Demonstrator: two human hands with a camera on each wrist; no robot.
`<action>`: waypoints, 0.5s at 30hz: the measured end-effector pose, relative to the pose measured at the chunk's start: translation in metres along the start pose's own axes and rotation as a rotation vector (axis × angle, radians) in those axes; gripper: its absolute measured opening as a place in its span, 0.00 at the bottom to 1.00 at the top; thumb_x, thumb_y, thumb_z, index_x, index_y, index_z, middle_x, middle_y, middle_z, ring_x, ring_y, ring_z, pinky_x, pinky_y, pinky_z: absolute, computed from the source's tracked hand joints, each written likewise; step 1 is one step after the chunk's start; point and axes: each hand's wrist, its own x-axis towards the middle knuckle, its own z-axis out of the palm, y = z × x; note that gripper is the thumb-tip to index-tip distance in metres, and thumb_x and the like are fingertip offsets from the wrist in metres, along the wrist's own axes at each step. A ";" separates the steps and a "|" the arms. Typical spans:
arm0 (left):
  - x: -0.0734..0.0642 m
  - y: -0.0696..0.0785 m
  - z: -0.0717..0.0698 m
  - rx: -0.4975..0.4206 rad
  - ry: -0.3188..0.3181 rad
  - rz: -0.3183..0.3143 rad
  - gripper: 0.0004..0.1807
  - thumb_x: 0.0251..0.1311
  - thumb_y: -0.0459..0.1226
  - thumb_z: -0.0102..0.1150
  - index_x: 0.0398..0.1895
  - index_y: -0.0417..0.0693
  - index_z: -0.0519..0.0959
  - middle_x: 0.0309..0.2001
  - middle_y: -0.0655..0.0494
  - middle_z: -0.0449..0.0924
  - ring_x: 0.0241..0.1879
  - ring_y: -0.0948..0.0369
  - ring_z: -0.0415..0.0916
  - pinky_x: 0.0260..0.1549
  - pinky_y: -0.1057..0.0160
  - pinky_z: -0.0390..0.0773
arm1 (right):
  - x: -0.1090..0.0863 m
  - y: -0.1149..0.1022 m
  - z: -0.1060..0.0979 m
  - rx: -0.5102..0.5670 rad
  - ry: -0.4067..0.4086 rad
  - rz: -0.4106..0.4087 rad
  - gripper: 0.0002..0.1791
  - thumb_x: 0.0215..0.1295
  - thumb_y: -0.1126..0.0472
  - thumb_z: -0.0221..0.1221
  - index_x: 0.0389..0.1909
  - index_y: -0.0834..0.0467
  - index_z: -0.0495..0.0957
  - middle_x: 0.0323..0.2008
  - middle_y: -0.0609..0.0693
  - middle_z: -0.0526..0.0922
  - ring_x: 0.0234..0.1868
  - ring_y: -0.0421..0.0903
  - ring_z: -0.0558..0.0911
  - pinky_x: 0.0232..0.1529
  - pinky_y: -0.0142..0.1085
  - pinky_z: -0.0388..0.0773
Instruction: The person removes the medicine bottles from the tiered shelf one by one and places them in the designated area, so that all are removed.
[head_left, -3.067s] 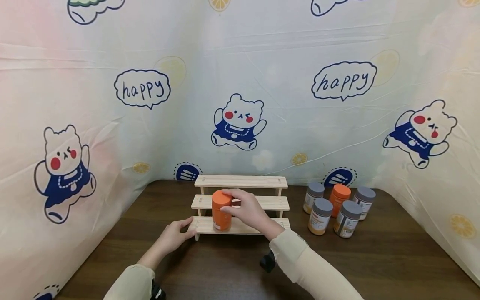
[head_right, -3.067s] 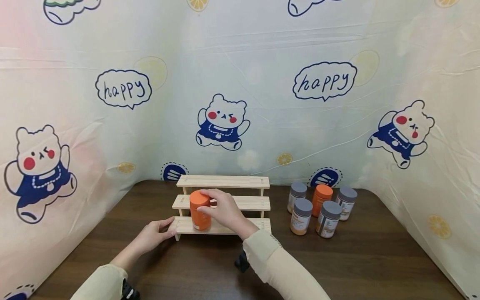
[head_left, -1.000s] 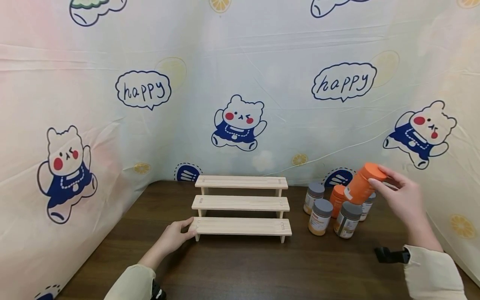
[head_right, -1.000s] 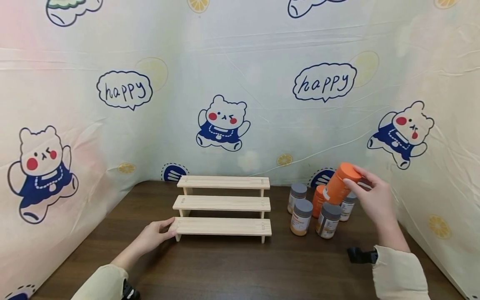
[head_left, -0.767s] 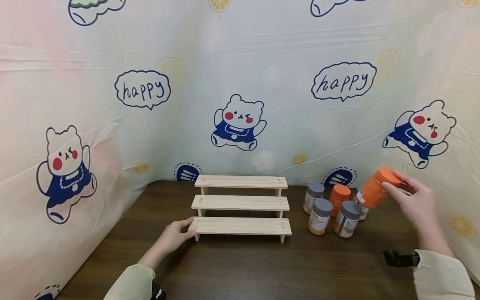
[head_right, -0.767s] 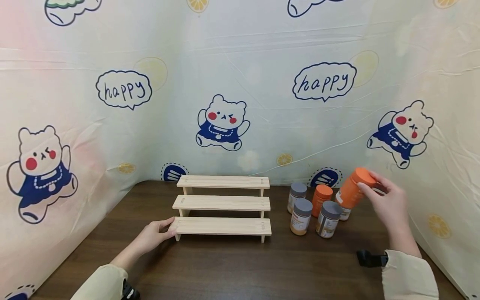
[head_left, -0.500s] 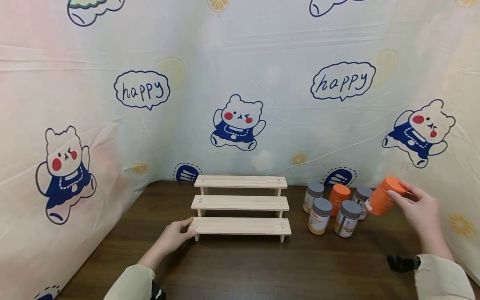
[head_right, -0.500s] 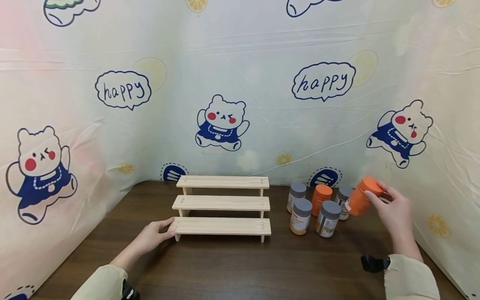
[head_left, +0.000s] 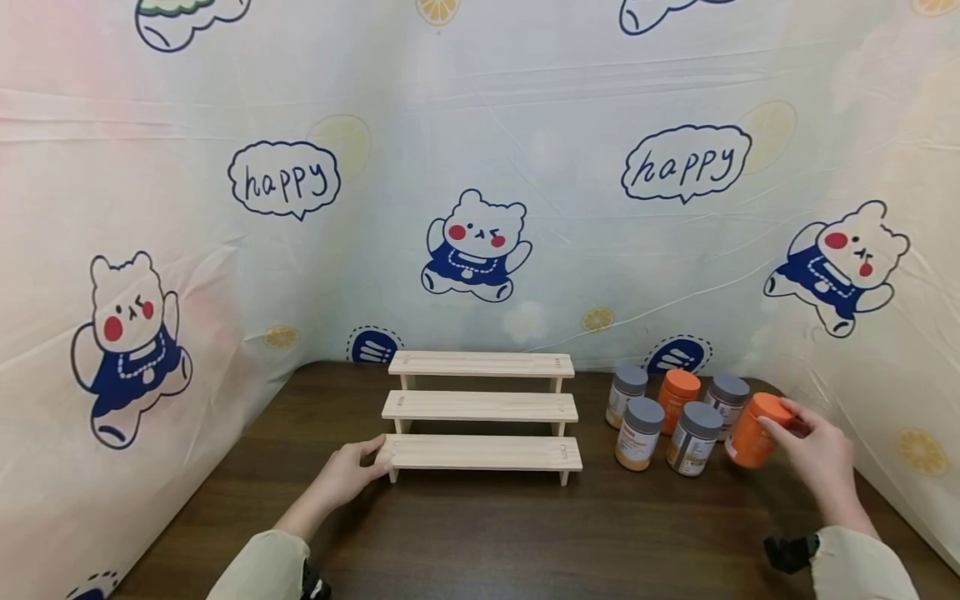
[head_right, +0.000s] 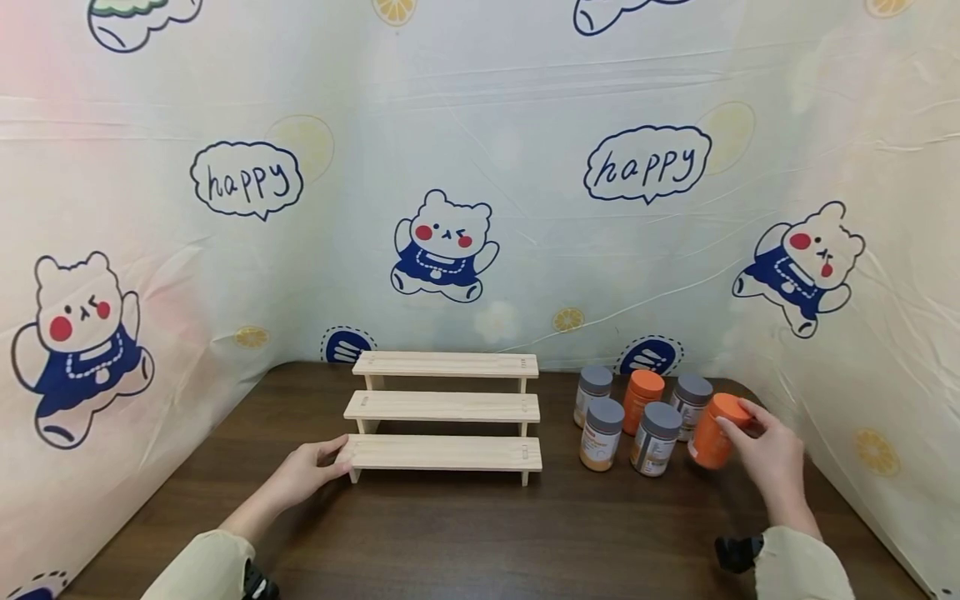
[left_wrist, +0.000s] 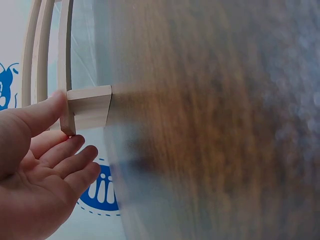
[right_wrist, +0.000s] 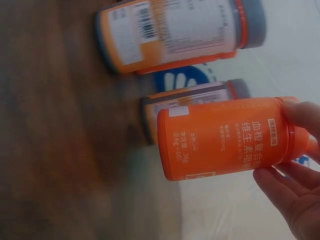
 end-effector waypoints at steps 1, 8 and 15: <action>0.000 0.000 0.000 0.001 0.000 -0.001 0.33 0.59 0.43 0.58 0.64 0.36 0.63 0.59 0.32 0.64 0.59 0.40 0.61 0.51 0.40 0.64 | -0.001 0.002 0.002 0.000 -0.004 -0.004 0.34 0.60 0.48 0.60 0.58 0.70 0.68 0.47 0.73 0.74 0.44 0.64 0.75 0.25 0.27 0.67; -0.001 0.000 0.000 0.008 -0.001 -0.010 0.33 0.59 0.43 0.58 0.64 0.36 0.63 0.59 0.32 0.64 0.59 0.40 0.61 0.51 0.40 0.64 | -0.004 0.009 0.013 -0.001 -0.024 -0.021 0.33 0.60 0.50 0.60 0.56 0.71 0.69 0.46 0.73 0.75 0.43 0.65 0.76 0.23 0.20 0.66; 0.000 0.002 0.000 0.007 -0.004 -0.010 0.34 0.59 0.45 0.59 0.64 0.35 0.63 0.59 0.31 0.64 0.59 0.39 0.61 0.51 0.40 0.64 | -0.005 0.011 0.015 0.011 -0.042 -0.030 0.33 0.60 0.50 0.60 0.57 0.70 0.68 0.47 0.73 0.74 0.44 0.66 0.75 0.23 0.21 0.69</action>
